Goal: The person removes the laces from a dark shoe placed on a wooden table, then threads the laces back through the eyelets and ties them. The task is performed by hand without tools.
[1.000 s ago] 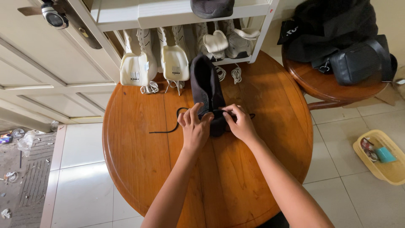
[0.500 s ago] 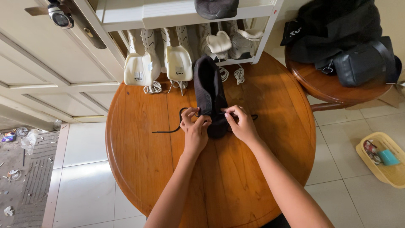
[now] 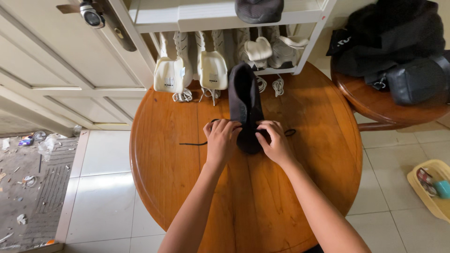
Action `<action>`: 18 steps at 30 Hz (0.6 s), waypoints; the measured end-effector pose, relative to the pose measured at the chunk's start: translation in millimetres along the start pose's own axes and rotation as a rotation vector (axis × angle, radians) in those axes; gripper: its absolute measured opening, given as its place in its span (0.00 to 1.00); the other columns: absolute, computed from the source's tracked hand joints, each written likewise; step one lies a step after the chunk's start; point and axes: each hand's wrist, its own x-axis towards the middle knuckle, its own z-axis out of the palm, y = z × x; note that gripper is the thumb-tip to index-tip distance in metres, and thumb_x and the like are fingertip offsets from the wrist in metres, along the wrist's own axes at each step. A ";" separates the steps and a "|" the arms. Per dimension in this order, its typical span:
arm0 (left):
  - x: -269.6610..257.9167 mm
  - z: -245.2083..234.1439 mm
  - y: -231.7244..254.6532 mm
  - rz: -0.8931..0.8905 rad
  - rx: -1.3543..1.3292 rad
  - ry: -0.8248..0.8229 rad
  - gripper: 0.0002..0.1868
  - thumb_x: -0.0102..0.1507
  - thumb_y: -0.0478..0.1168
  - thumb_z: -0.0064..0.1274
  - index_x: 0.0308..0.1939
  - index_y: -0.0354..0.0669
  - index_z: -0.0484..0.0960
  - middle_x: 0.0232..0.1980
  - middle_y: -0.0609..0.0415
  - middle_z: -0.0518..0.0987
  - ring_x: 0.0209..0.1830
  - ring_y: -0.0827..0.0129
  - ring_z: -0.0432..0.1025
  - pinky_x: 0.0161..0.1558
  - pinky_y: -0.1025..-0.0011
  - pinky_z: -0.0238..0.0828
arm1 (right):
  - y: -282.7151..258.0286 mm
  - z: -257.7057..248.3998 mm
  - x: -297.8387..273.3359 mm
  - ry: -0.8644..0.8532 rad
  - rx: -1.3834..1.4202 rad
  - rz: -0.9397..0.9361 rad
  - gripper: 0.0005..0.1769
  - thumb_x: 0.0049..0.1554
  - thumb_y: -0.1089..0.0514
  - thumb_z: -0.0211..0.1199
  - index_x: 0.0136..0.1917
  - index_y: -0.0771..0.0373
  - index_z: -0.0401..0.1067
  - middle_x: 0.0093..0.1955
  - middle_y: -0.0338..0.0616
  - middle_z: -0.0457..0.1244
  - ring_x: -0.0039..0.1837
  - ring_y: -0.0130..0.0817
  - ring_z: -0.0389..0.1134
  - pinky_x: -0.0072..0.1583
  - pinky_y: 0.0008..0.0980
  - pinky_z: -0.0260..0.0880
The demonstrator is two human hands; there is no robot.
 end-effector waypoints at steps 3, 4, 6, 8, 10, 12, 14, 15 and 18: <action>4.7 -2.1 1.5 0.015 0.055 0.000 0.03 0.67 0.41 0.57 0.43 0.50 0.84 0.41 0.61 0.78 0.48 0.65 0.71 0.62 0.57 0.53 | -3.4 -0.5 -2.5 -0.018 -0.026 -0.059 0.21 0.58 0.55 0.67 0.62 0.63 0.70 0.66 0.47 0.63 0.70 0.48 0.60 0.69 0.44 0.62; 6.3 -2.8 1.9 0.013 0.056 0.010 0.03 0.66 0.41 0.57 0.42 0.50 0.84 0.41 0.61 0.78 0.48 0.64 0.71 0.62 0.57 0.53 | -3.6 -0.3 -2.8 -0.020 -0.035 -0.063 0.24 0.57 0.53 0.68 0.64 0.64 0.69 0.67 0.48 0.62 0.70 0.49 0.59 0.69 0.44 0.62; 9.1 -5.4 2.5 0.008 0.058 0.011 0.02 0.66 0.39 0.56 0.40 0.50 0.84 0.41 0.61 0.77 0.47 0.64 0.71 0.62 0.56 0.53 | -2.0 0.7 -3.7 -0.024 -0.054 -0.068 0.31 0.56 0.49 0.68 0.68 0.65 0.68 0.68 0.49 0.60 0.70 0.49 0.59 0.69 0.44 0.61; 10.9 -9.5 3.9 0.002 0.058 -0.009 0.02 0.65 0.38 0.55 0.39 0.51 0.83 0.39 0.61 0.76 0.46 0.65 0.71 0.62 0.55 0.52 | 1.9 2.7 -4.9 -0.024 -0.157 -0.085 0.32 0.57 0.44 0.68 0.68 0.63 0.69 0.68 0.47 0.62 0.69 0.45 0.60 0.69 0.46 0.59; 14.5 -13.9 6.0 0.024 0.056 -0.019 0.02 0.65 0.37 0.56 0.38 0.51 0.82 0.38 0.61 0.75 0.46 0.66 0.71 0.62 0.53 0.52 | 7.0 5.2 -5.8 -0.024 -0.230 -0.097 0.33 0.58 0.39 0.67 0.68 0.61 0.69 0.67 0.44 0.62 0.68 0.42 0.60 0.69 0.46 0.57; 17.0 -18.7 8.9 0.041 0.058 -0.029 0.02 0.64 0.37 0.55 0.37 0.51 0.81 0.38 0.61 0.75 0.47 0.66 0.71 0.62 0.52 0.51 | 12.1 8.1 -7.9 -0.026 -0.276 -0.105 0.34 0.58 0.36 0.65 0.68 0.59 0.70 0.67 0.42 0.61 0.68 0.39 0.60 0.69 0.45 0.55; 19.4 -22.7 13.0 0.056 0.062 -0.040 0.03 0.62 0.35 0.55 0.36 0.51 0.81 0.38 0.61 0.75 0.47 0.65 0.71 0.62 0.52 0.50 | 15.9 10.8 -10.7 -0.040 -0.310 -0.110 0.35 0.57 0.35 0.65 0.69 0.58 0.70 0.66 0.40 0.61 0.68 0.38 0.60 0.69 0.45 0.53; 20.9 -24.2 15.5 0.058 0.065 -0.047 0.03 0.62 0.35 0.55 0.36 0.50 0.80 0.38 0.61 0.75 0.47 0.65 0.71 0.62 0.52 0.51 | 17.3 11.6 -11.6 -0.047 -0.328 -0.112 0.35 0.57 0.35 0.65 0.69 0.58 0.70 0.66 0.40 0.61 0.68 0.38 0.59 0.69 0.46 0.52; 25.8 -24.8 23.3 0.063 0.071 -0.056 0.03 0.63 0.35 0.55 0.35 0.50 0.80 0.38 0.61 0.74 0.46 0.65 0.70 0.63 0.52 0.51 | 20.6 14.5 -13.0 -0.034 -0.350 -0.110 0.36 0.55 0.35 0.66 0.70 0.56 0.69 0.66 0.39 0.60 0.69 0.38 0.59 0.69 0.46 0.51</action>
